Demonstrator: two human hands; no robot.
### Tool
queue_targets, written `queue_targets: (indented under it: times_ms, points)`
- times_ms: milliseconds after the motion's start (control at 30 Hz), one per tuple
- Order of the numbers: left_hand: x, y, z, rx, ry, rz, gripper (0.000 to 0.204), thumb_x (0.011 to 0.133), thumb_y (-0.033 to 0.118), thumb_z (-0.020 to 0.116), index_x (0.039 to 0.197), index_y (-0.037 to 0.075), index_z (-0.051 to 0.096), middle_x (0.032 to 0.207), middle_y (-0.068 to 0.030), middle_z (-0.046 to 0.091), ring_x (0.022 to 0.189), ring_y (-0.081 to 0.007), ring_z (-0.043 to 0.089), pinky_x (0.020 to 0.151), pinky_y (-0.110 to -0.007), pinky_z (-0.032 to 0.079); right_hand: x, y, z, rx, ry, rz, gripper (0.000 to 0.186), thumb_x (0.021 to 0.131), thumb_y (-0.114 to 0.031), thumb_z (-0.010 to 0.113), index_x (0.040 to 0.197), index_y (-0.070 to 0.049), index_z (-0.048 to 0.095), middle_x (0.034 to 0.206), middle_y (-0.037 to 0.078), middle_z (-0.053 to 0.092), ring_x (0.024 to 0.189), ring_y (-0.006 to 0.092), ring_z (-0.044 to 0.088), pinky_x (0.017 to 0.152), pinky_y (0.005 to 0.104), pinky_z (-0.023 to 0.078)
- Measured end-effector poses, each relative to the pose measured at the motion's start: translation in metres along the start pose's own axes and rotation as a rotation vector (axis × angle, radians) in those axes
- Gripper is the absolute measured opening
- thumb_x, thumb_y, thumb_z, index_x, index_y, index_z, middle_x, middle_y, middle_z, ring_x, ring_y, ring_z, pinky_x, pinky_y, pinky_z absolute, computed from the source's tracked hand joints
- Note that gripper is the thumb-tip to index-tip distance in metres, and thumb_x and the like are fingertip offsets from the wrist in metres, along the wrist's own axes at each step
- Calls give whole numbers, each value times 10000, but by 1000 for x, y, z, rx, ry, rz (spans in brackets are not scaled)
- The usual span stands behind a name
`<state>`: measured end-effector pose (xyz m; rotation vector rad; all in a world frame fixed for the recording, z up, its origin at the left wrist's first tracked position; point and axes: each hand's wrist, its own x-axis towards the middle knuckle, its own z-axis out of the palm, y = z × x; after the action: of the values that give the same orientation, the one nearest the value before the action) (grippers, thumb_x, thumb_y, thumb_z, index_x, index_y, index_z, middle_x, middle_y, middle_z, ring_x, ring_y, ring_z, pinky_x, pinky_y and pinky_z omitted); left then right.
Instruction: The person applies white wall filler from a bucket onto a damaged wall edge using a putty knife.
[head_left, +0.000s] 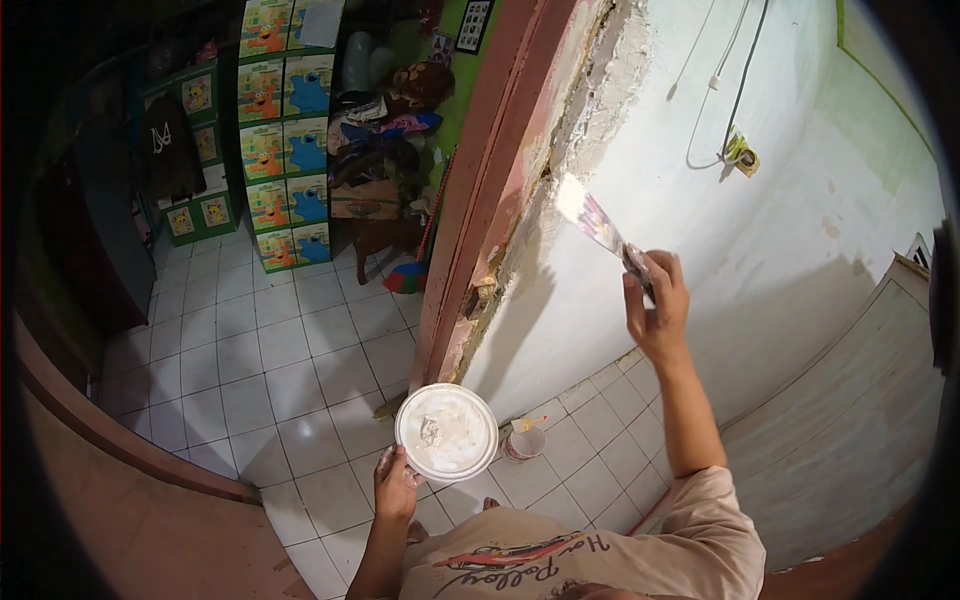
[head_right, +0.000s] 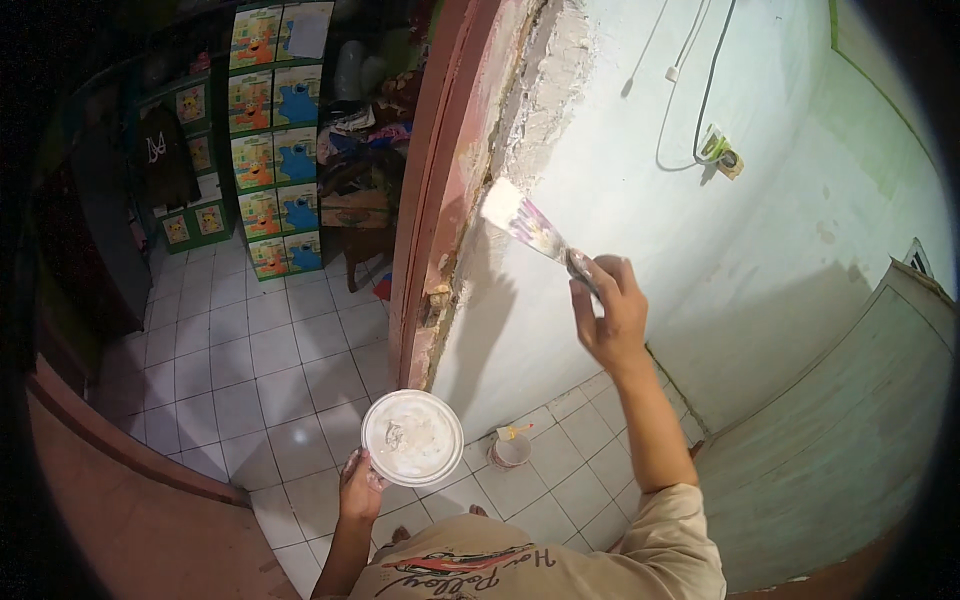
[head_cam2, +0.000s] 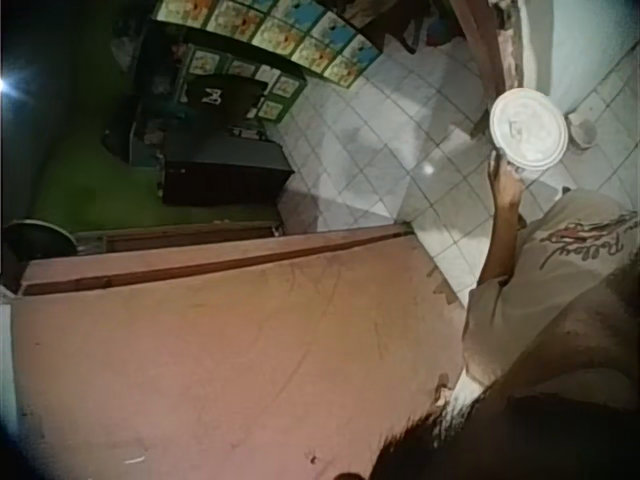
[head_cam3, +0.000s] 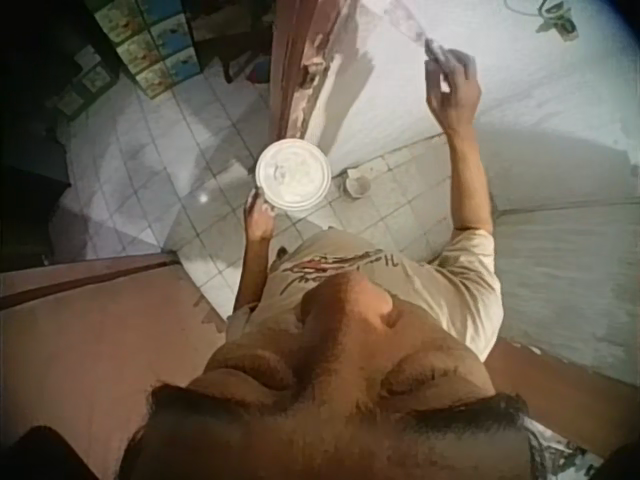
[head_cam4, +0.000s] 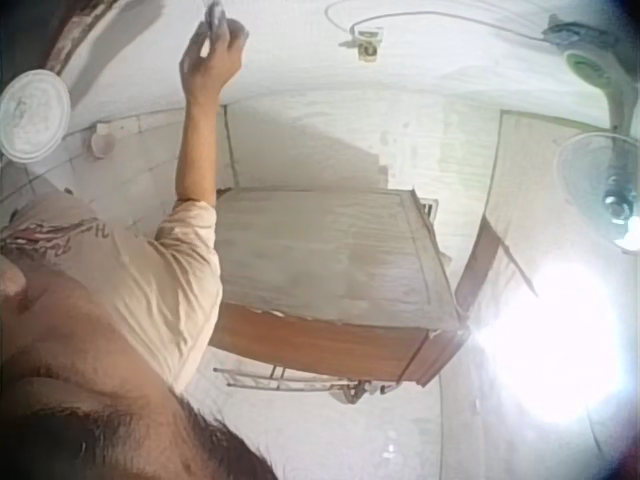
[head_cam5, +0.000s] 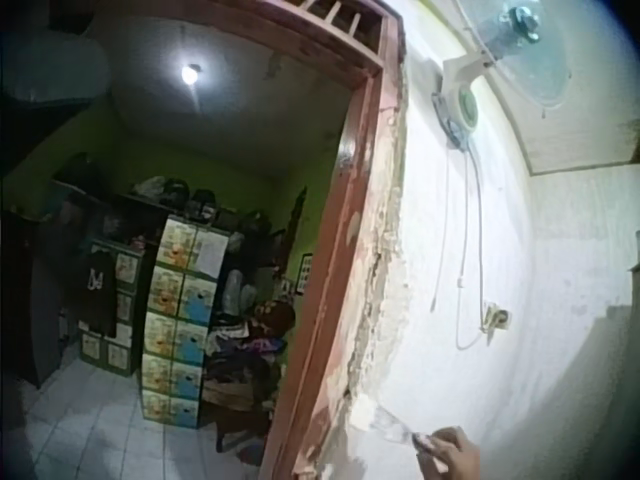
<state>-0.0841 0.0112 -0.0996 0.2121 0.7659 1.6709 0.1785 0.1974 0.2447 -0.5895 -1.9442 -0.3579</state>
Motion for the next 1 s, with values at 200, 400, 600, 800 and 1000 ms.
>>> queue_targets:
  times_ms: [200,400,600,800,1000]
  points:
    - [-7,-1,16,-45,20,5,287,1017,216,544,1220,14,531,1166,-120,651,1036,-230,662,870,-402,558,57,38,-35,-482,-129,-530,534,739,9,732,1230,-187,660,959,66,590,814,248,583,657,354,481]
    - [-8,-8,18,-66,36,28,276,1016,199,542,1220,14,532,1167,-119,654,1040,-234,663,839,-402,566,69,36,-31,-541,-147,-587,584,720,16,715,1260,-193,647,997,57,588,877,246,599,686,355,510]
    - [8,-28,1,-22,14,37,269,1025,205,512,1217,17,524,1152,-123,649,1030,-234,655,849,-408,554,69,26,-28,-540,-201,-549,572,707,45,703,1244,-145,657,987,47,581,849,224,590,660,332,516]
    - [1,-18,31,-16,47,45,257,1026,205,512,1204,20,530,1141,-119,650,1022,-225,654,840,-397,551,75,16,-37,-536,-295,-512,558,685,65,687,1224,-79,664,988,38,557,814,211,563,641,328,510]
    - [-8,-14,30,-60,95,97,213,1018,197,541,1150,30,556,980,-52,659,809,-108,626,673,-256,512,80,14,-46,-526,-314,-526,568,674,77,690,1220,-80,668,989,44,553,825,219,564,648,330,517]
